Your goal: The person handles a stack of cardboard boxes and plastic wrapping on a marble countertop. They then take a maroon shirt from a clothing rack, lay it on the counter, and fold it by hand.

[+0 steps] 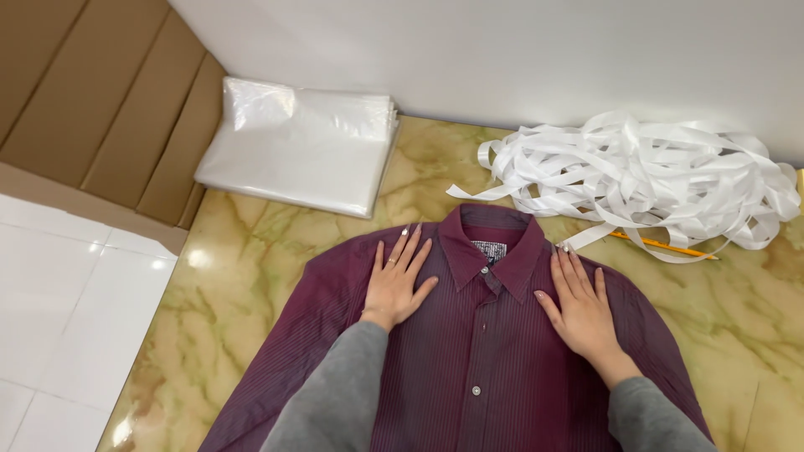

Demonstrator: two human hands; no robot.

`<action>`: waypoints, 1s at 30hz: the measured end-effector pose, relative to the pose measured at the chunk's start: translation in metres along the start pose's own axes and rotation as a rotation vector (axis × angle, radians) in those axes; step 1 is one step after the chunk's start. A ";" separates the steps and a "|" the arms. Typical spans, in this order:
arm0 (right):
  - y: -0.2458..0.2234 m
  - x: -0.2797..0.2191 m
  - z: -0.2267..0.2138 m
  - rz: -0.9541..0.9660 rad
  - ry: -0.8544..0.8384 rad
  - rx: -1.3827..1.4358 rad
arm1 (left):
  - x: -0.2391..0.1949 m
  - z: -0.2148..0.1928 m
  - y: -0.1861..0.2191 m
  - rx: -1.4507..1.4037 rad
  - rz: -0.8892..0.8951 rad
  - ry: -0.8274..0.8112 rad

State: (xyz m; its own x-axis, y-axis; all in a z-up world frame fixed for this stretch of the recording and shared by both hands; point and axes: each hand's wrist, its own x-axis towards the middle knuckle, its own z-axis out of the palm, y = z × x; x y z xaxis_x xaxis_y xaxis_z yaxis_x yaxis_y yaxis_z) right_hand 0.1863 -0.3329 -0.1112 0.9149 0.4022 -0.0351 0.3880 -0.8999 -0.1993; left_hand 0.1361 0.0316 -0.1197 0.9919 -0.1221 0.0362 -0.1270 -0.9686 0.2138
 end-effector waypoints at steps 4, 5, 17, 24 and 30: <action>0.002 0.001 -0.014 0.012 -0.085 0.087 | -0.006 0.002 0.004 -0.055 -0.023 0.114; -0.005 0.002 -0.024 0.029 -0.037 0.113 | -0.012 -0.005 0.004 -0.013 -0.042 0.231; -0.130 0.171 -0.004 0.421 -0.046 0.693 | -0.002 -0.006 -0.082 0.110 -0.365 0.361; -0.155 0.179 -0.015 0.477 -0.192 1.085 | 0.022 0.001 -0.119 -0.104 -0.434 0.291; -0.168 0.175 -0.021 0.529 -0.103 1.243 | 0.030 0.006 -0.101 -0.046 -0.607 0.347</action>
State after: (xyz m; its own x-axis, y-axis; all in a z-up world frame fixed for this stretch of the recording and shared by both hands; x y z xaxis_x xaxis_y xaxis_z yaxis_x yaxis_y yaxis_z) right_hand 0.2832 -0.1152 -0.0637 0.8878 0.1183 -0.4447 -0.4123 -0.2247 -0.8829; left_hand 0.1787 0.1247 -0.1459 0.8286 0.5209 0.2052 0.4402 -0.8327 0.3360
